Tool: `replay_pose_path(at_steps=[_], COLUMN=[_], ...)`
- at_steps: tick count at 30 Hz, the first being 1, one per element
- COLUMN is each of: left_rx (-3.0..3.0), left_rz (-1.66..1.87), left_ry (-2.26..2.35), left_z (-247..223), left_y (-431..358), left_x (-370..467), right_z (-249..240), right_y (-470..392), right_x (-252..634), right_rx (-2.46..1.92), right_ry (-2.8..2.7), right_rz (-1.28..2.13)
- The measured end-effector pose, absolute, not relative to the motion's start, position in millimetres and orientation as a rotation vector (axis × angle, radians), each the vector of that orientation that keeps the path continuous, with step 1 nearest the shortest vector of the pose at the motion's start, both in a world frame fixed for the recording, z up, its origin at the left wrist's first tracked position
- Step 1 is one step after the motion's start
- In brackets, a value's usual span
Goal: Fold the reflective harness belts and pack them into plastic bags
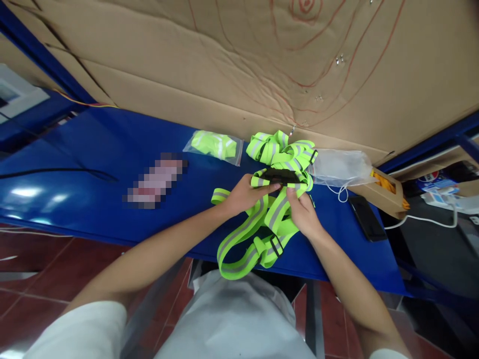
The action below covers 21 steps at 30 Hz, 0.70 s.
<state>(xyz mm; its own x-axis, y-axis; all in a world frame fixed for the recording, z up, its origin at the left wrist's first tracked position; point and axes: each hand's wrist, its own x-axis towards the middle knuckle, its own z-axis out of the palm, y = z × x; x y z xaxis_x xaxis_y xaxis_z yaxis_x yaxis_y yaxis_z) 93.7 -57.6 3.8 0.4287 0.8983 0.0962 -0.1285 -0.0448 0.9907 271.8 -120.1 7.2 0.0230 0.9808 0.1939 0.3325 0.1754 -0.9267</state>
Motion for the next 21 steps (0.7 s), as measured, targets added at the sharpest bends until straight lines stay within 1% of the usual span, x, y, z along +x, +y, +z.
replay_pose_path(at_steps=[3, 7, 9, 14, 18, 21], left_rx=[1.393, 1.391, 1.381, 1.390, 1.403, 1.440], left_rz=[0.935, 0.883, 0.875, 0.891, 0.901, 0.912], left_ry=[0.656, 0.603, 0.610, 0.579, 0.470, 0.460], left_z=[1, 3, 6, 16, 15, 11], left_y=[-57, -61, -63, -61, -58, -60], left_x=[94, 94, 93, 90, 86, 83], right_z=[8, 11, 18, 57, 91, 102], right_y=[-123, -121, -116, -109, -112, -110], right_x=[270, 271, 274, 285, 280, 266], right_rx=[-1.328, -1.221, -1.193, -1.199, -1.205, -1.289], right_ry=[-1.399, -1.361, -1.446, -1.717, -2.076, -2.315], right_rz=[0.963, 1.142, 1.134, 0.765, 0.566, 0.421])
